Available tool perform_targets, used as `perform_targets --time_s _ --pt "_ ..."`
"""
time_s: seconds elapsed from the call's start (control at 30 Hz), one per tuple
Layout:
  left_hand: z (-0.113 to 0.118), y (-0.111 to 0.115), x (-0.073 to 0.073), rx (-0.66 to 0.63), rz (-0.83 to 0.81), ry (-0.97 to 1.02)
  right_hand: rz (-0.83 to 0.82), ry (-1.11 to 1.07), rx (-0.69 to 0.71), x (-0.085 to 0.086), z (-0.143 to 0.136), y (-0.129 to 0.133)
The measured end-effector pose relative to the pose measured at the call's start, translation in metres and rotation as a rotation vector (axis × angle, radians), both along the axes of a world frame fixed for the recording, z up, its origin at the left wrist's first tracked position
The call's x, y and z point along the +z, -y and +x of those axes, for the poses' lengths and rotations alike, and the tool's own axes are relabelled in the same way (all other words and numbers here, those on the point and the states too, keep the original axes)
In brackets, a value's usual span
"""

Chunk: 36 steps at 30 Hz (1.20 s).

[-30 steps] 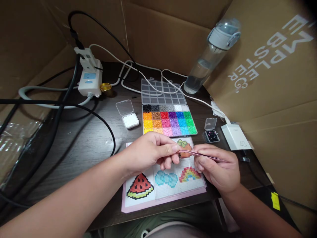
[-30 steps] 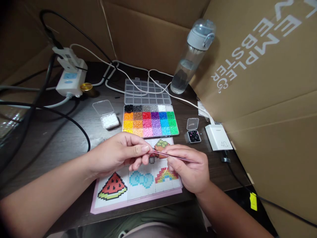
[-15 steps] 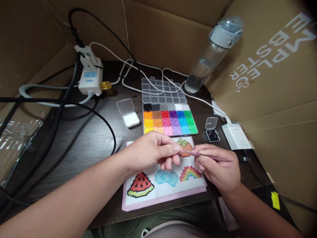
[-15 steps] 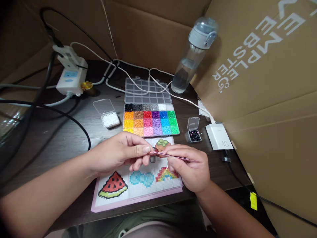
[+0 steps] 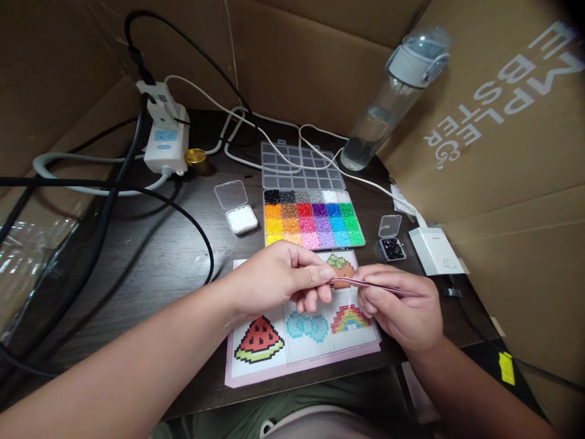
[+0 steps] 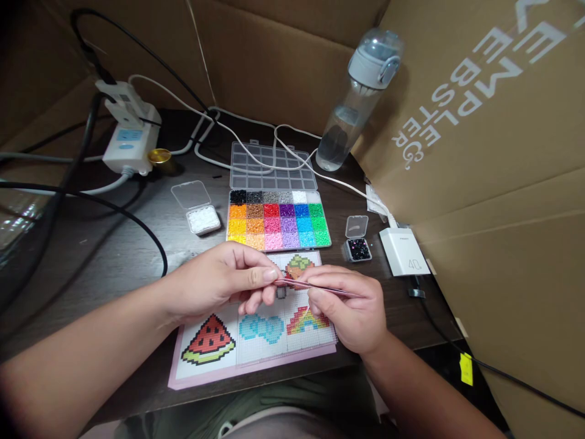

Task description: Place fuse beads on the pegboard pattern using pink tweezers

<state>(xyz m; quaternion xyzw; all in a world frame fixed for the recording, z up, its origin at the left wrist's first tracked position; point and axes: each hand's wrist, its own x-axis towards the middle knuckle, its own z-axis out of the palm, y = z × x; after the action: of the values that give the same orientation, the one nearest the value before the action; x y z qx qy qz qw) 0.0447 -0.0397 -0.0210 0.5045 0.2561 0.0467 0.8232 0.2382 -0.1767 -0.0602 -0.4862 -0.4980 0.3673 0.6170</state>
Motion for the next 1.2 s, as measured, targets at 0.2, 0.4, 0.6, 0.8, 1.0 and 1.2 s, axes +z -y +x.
perform_targets --time_s 0.2,0.4,0.6,0.8,1.0,1.2 --pt "0.000 0.000 0.002 0.002 0.001 -0.006 -0.016 -0.012 -0.011 0.001 -0.001 0.000" --pt "0.000 -0.001 0.001 -0.021 0.003 -0.009 -0.012 -0.016 0.008 0.001 0.000 0.000" --pt "-0.001 0.000 0.000 -0.024 -0.004 0.006 -0.030 -0.005 -0.003 0.001 0.000 0.000" --pt "0.000 -0.001 0.002 0.008 0.033 0.011 -0.035 0.016 -0.005 0.001 0.000 -0.001" --pt "0.001 -0.006 0.008 0.179 0.169 -0.068 -0.048 0.147 -0.152 -0.002 0.008 0.005" --pt "0.001 -0.010 0.008 0.304 0.216 -0.103 -0.136 0.400 -0.153 0.008 0.009 0.002"
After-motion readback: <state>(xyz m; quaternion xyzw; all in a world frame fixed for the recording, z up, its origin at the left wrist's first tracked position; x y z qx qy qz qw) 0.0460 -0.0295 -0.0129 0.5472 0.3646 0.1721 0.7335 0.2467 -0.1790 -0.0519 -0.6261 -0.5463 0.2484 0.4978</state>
